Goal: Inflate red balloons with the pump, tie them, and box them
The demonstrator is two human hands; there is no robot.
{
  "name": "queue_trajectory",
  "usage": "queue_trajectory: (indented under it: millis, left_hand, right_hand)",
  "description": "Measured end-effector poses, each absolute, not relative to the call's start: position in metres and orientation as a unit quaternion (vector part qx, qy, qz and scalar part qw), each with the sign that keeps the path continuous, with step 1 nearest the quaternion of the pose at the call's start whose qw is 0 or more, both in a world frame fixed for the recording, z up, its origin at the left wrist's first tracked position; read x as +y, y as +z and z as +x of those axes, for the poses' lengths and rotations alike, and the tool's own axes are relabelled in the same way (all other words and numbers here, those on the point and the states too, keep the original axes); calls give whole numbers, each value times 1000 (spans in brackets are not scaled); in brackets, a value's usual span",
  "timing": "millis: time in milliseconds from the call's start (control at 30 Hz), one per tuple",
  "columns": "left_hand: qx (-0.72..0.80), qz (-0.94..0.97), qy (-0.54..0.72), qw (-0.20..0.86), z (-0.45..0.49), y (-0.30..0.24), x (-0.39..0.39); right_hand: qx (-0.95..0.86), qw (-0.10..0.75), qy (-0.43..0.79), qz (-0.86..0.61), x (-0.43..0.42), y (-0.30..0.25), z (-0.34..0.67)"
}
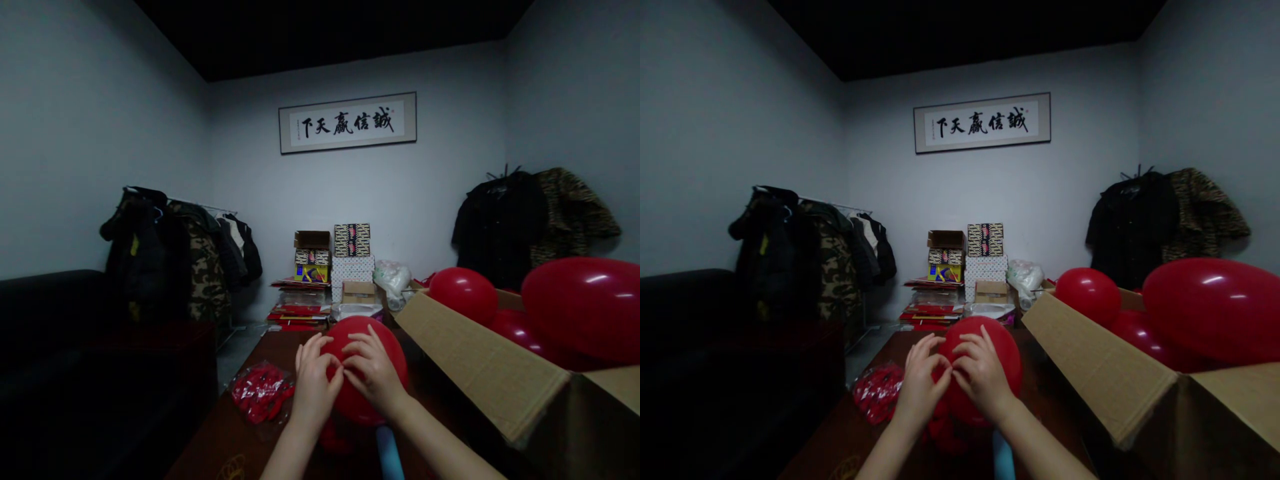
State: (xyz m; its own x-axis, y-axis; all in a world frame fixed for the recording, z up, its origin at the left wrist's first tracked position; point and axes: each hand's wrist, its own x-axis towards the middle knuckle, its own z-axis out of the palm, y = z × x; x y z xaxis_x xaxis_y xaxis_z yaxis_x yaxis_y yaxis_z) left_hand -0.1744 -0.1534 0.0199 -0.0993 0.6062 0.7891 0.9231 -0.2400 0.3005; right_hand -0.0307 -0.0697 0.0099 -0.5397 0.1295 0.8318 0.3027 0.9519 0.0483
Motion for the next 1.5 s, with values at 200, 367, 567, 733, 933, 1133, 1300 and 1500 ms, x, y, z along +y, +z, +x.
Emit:
queue_trajectory:
  millis: [200,367,567,733,933,1133,1300,1500]
  left_hand:
    - [-595,-648,-446,165,-175,20,-154]
    - [-594,-655,-412,220,-167,26,-159]
    - [-586,-653,-429,213,-168,25,-159]
    - [-550,-666,-486,133,-175,22,-155]
    - [-531,-658,-529,71,-177,22,-154]
    - [-525,-623,-579,-4,-179,18,-154]
    - [-519,-627,-581,7,-177,18,-156]
    - [-522,-622,-583,28,-174,24,-161]
  right_hand:
    - [-866,474,-76,-142,-71,10,-28]
    - [-865,476,-83,-137,-71,11,-28]
    - [-869,473,-44,-137,-67,8,-26]
    - [-858,489,32,-153,-66,7,-25]
    - [-846,506,88,-147,-68,9,-28]
    - [-838,518,121,-122,-70,6,-28]
    - [-837,521,120,-121,-70,6,-26]
    - [-830,536,102,-120,-69,5,-25]
